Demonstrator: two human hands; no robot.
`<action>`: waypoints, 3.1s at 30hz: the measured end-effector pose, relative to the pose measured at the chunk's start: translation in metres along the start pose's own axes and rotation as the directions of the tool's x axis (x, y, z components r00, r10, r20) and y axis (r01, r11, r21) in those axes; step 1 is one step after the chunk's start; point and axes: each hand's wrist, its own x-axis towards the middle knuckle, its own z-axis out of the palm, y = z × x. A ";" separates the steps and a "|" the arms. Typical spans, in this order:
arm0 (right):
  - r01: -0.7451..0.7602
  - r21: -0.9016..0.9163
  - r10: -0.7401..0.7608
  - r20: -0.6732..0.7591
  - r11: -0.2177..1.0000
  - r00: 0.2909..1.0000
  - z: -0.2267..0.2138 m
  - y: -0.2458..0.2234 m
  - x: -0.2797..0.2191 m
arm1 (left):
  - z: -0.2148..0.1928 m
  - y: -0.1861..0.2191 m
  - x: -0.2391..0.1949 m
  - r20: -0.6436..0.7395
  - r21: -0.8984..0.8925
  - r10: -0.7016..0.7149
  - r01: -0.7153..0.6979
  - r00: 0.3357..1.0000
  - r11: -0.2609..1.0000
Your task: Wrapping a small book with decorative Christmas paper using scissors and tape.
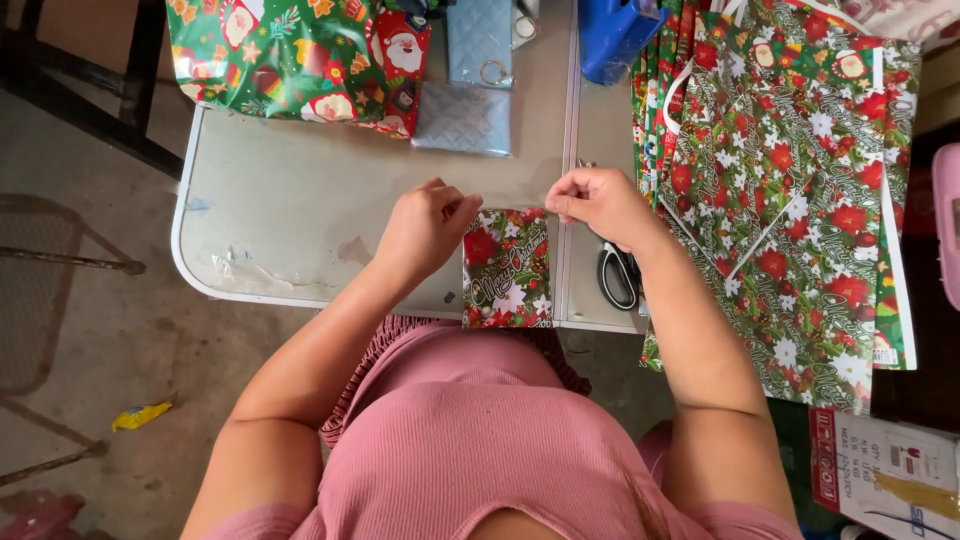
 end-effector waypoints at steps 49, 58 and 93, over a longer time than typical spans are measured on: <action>0.121 -0.117 -0.127 -0.044 0.986 0.991 0.008 0.045 0.017 | 0.009 -0.021 0.014 0.182 0.132 -0.048 0.024 0.982 0.991; 0.103 -0.124 -0.112 -0.065 0.987 0.992 0.010 0.043 0.015 | 0.010 -0.021 0.012 0.163 0.159 -0.025 -0.001 0.986 0.987; 0.055 -0.265 -0.099 -0.156 0.963 0.983 0.017 0.027 -0.001 | -0.008 -0.044 0.002 0.167 0.382 -0.213 0.136 0.963 0.914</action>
